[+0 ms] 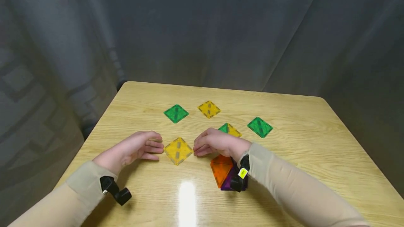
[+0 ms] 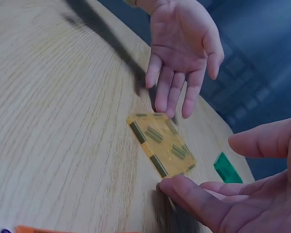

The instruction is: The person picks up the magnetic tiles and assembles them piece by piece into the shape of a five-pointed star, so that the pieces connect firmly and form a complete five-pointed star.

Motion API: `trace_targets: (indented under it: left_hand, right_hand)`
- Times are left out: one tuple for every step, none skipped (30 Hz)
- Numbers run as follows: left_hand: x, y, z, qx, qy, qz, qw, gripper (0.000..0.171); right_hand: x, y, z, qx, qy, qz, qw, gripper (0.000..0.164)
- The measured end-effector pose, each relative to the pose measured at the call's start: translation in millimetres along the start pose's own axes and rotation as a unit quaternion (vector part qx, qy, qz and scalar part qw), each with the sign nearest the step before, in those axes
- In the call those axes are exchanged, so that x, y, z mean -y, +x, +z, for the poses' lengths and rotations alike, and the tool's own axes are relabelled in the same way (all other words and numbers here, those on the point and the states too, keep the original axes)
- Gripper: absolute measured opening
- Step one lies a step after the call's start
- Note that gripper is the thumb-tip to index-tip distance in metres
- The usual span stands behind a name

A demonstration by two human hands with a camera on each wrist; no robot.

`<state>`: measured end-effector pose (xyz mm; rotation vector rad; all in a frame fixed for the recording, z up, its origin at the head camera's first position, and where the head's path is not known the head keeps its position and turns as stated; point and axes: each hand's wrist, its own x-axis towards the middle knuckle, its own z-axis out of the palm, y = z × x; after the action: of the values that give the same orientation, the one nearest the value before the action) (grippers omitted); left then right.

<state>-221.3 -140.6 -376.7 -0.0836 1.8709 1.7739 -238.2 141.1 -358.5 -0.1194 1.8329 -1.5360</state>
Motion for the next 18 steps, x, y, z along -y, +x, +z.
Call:
trace_targets:
  left_hand:
    - [0.7,0.6,0.8,-0.002,0.0,0.0,1.0,0.052]
    - [1.3,1.4,1.6,-0.005,0.001,-0.001,1.0,0.051]
    - [1.8,2.0,2.6,-0.008,0.003,-0.002,1.0,0.05]
    - [1.6,2.9,3.6,-0.012,0.005,-0.002,0.9999,0.05]
    - [1.4,3.5,4.7,-0.016,0.005,-0.003,0.9999,0.049]
    - [1.0,3.7,6.1,-0.018,0.005,-0.003,0.9998,0.049]
    - [0.4,3.6,7.6,-0.019,0.004,-0.003,0.9998,0.049]
    - [0.0,3.4,9.3,-0.018,0.005,-0.001,0.9998,0.049]
    - [-0.3,3.1,11.1,-0.018,0.008,0.002,0.9998,0.05]
    - [-0.5,2.7,12.9,-0.022,0.013,0.005,0.9997,0.051]
    - [-0.9,2.1,14.5,-0.026,0.023,0.008,0.9994,0.052]
    - [-1.4,1.5,16.0,-0.031,0.038,0.011,0.9987,0.054]
    - [-1.8,1.2,17.0,-0.035,0.058,0.014,0.9976,0.055]
    - [-2.1,1.3,17.6,-0.041,0.081,0.014,0.9958,0.056]
    - [-2.5,1.6,18.3,-0.049,0.104,0.012,0.9933,0.056]
    - [-2.8,2.4,18.5,-0.056,0.13,0.01,0.9898,0.056]
    - [-3.3,3.5,18.5,-0.059,0.156,0.01,0.9859,0.056]
    - [-3.5,5.4,18.4,-0.059,0.179,0.011,0.982,0.056]
  right_hand:
    - [-0.3,-0.3,0.3,0.002,0.004,-0.003,1.0,0.032]
    - [-0.9,-0.4,0.4,0.003,0.008,-0.005,1.0,0.032]
    - [-1.5,-0.5,0.5,0.004,0.014,-0.007,1.0,0.032]
    - [-1.6,-1.1,0.4,0.004,0.016,-0.011,1.0,0.032]
    - [-1.9,-1.4,0.4,0.004,0.019,-0.015,1.0,0.032]
    - [-2.1,-1.6,0.5,0.003,0.022,-0.018,1.0,0.032]
    - [-2.3,-1.6,0.9,0.003,0.028,-0.019,0.999,0.032]
    - [-2.7,-1.6,1.3,0.004,0.03,-0.02,0.999,0.032]
    - [-3.3,-1.6,1.7,0.004,0.03,-0.024,0.999,0.032]
    - [-3.8,-1.5,2.2,0.004,0.029,-0.026,0.999,0.032]
    - [-4.3,-1.2,2.7,0.003,0.03,-0.025,0.999,0.032]
    - [-4.9,-1.0,3.1,0.001,0.031,-0.024,0.999,0.032]
    - [-5.8,-0.9,3.3,0.0,0.029,-0.024,0.999,0.033]
    - [-6.5,-1.1,3.5,-0.001,0.029,-0.024,0.999,0.034]
    - [-7.0,-1.3,3.5,-0.002,0.03,-0.024,0.999,0.035]
    - [-7.6,-1.6,3.5,-0.004,0.035,-0.022,0.999,0.037]
    - [-8.2,-1.9,3.3,-0.006,0.038,-0.021,0.999,0.04]
    - [-8.7,-2.4,3.1,-0.008,0.041,-0.021,0.999,0.043]
